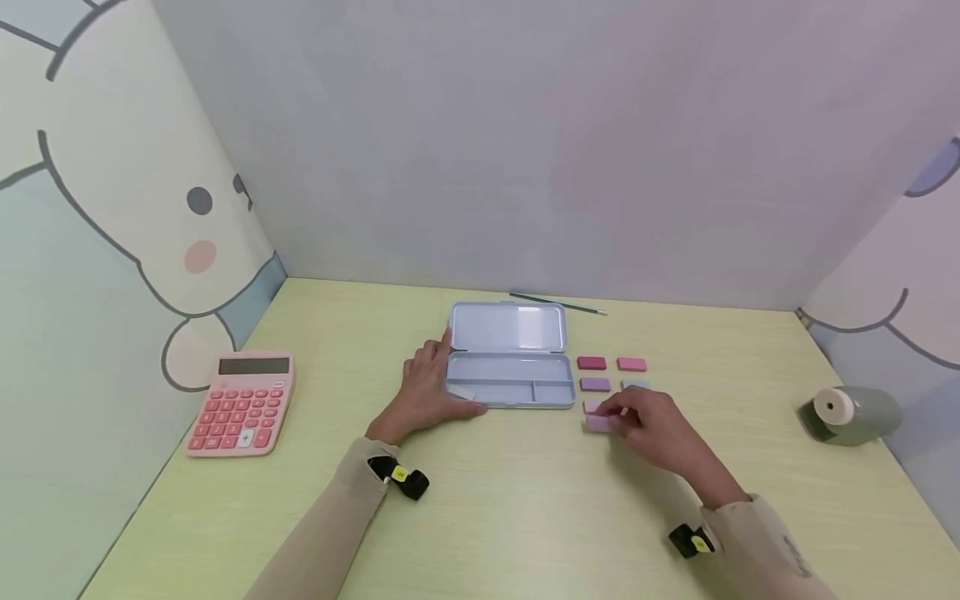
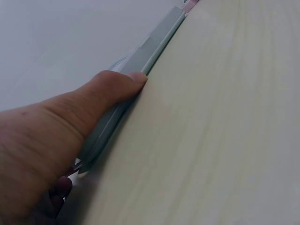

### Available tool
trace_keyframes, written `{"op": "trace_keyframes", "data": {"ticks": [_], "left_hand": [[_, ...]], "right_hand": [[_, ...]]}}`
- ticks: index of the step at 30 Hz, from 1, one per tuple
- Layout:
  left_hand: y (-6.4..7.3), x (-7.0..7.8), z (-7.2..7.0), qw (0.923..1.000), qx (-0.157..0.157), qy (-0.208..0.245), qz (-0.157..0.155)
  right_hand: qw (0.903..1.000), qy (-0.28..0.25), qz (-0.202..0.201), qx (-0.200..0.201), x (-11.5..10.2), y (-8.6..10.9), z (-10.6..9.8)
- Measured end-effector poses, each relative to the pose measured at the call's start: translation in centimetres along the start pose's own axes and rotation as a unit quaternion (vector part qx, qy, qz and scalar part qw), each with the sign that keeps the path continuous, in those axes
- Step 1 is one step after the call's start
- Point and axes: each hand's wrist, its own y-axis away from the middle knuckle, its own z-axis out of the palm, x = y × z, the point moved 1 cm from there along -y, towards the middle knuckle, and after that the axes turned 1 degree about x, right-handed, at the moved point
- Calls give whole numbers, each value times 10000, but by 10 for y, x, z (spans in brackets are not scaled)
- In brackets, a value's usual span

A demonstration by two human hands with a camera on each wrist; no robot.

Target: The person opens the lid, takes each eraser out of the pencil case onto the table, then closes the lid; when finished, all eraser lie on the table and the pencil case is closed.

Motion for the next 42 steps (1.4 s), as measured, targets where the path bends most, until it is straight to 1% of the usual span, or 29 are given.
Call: {"op": "trace_keyframes", "data": {"ticks": [5,10,15,22,30,36,40,42], "left_hand": [[0,1,0,10000,10,-8,9],[0,1,-1,10000,29,12,22],[0,1,0,10000,48,45,29],[0,0,0,10000,56,24,49],[1,3,-1,10000,9,36,5],[0,2,0,10000,25,21,5],[0,2,0,10000,-4,8,-18],[0,1,0,10000,-8,1,-28]], "right_hand": [[9998,-13,6,-207,3,4,0],[9996,-12,-29,-286,4,6,2],[9997,27,-76,-238,4,7,3],[9997,119,48,-224,5,6,5],[9997,195,-89,-104,4,7,4],[9998,-36,-181,77,-1,2,1],[9996,-162,-226,69,-10,-7,3],[9992,-193,-320,111,-17,-13,5]]}}
